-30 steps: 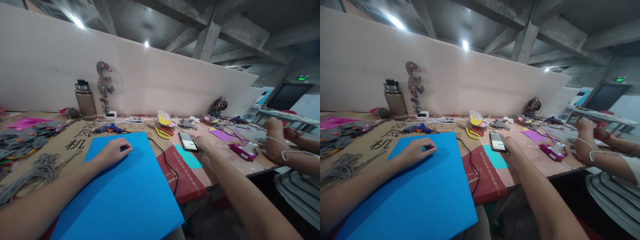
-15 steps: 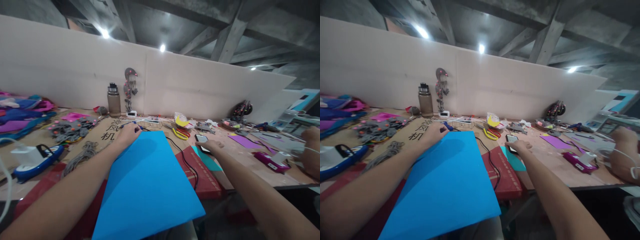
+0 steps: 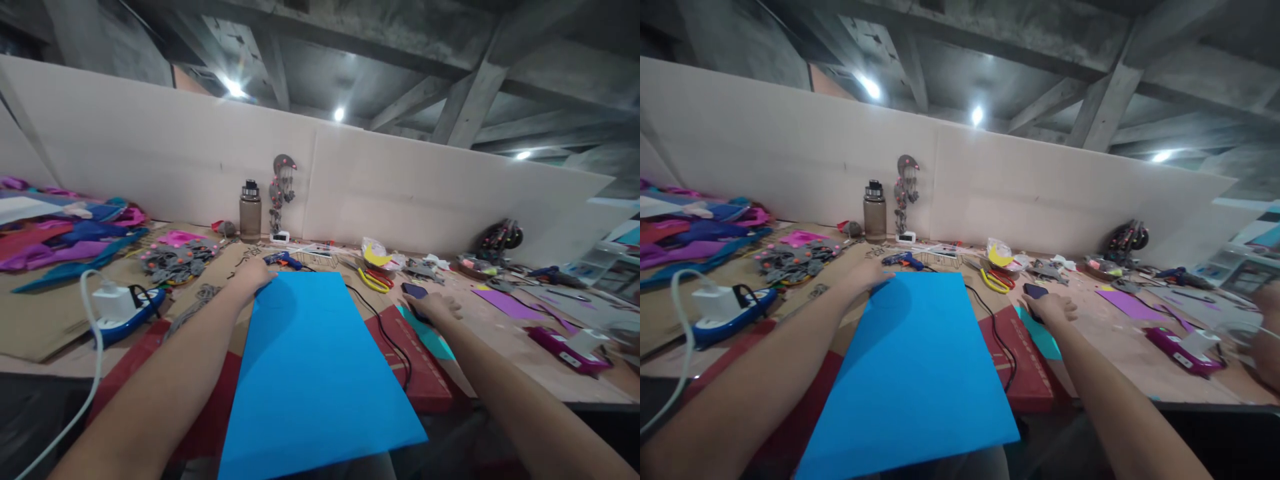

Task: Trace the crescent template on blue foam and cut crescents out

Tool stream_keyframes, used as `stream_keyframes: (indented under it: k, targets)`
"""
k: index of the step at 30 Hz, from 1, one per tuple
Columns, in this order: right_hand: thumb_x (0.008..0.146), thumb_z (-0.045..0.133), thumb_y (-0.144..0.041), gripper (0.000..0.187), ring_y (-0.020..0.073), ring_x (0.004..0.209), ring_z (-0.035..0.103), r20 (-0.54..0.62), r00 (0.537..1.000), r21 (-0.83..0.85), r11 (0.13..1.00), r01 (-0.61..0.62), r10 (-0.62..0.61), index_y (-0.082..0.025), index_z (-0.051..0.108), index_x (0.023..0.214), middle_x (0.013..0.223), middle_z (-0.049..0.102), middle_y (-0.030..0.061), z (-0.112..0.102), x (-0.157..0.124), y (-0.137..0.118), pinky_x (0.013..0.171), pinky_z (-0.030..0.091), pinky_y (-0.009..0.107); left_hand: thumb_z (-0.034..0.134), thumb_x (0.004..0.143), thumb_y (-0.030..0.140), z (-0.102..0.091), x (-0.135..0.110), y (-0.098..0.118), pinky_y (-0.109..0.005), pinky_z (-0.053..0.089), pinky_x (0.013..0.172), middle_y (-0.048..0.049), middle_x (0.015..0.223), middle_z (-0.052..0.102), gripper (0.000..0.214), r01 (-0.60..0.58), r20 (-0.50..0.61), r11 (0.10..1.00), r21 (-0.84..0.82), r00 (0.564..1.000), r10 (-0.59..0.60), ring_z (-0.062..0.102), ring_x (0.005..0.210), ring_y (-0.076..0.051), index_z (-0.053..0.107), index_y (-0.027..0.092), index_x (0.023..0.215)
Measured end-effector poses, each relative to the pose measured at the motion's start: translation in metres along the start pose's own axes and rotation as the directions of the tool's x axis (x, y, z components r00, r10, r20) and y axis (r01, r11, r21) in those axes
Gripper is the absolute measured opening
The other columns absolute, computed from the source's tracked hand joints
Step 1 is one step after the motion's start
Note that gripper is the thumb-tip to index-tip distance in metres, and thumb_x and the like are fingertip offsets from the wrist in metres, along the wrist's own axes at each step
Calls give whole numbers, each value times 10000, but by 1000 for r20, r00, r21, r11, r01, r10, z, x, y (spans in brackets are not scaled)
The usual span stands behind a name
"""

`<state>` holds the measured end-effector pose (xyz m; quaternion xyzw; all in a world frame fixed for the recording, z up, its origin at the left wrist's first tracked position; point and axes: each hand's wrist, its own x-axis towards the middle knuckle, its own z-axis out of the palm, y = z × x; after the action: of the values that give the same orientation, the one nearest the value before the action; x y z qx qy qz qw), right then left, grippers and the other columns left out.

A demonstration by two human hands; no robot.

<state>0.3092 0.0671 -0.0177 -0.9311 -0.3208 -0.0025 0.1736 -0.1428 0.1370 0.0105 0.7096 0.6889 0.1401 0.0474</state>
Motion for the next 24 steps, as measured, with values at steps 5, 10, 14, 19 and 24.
stream_keyframes:
  k: [5, 10, 14, 19, 24]
  targets:
    - [941, 552, -430, 481, 385, 1304, 502, -78, 840, 92, 835, 542, -537, -113, 602, 1299, 1368, 565, 235, -12, -67, -46, 1032, 407, 504, 576, 838, 521, 1, -6, 6, -380, 535, 849, -257, 1128, 731, 530, 3, 29, 999, 44, 1000, -4, 702, 1046, -376, 742, 93, 1102]
    - [929, 597, -462, 584, 301, 1176, 624, 176, 596, 200, 622, 757, -783, -127, 517, 1401, 1304, 640, 182, -10, -128, -83, 974, 458, 361, 560, 859, 488, 4, -10, 9, -367, 530, 860, -224, 1128, 733, 467, -29, 25, 996, 81, 999, 27, 699, 1045, -347, 746, 121, 1079]
    - [901, 648, -487, 753, 369, 1317, 520, 250, 586, 116, 624, 773, -771, -82, 405, 1487, 1432, 541, 243, -8, -145, -84, 1030, 426, 417, 585, 863, 444, 5, -13, 18, -372, 493, 955, -208, 1239, 689, 438, -102, 7, 988, 114, 995, 102, 658, 1119, -330, 730, 131, 1132]
    - [892, 674, -470, 766, 362, 1350, 499, 246, 590, 155, 632, 759, -769, -91, 395, 1496, 1486, 492, 239, -11, -145, -81, 1047, 421, 395, 587, 877, 476, 7, -18, 28, -419, 443, 1024, -233, 1273, 655, 489, -184, 30, 972, 150, 983, 181, 593, 1203, -370, 710, 110, 1177]
    - [791, 781, -411, 801, 338, 1249, 588, 223, 610, 220, 648, 729, -761, -135, 438, 1460, 1374, 594, 202, -3, -133, -78, 977, 467, 368, 631, 844, 537, 9, -22, 28, -408, 487, 938, -245, 1259, 657, 573, -215, 103, 963, 160, 974, 201, 619, 1156, -385, 687, 95, 1206]
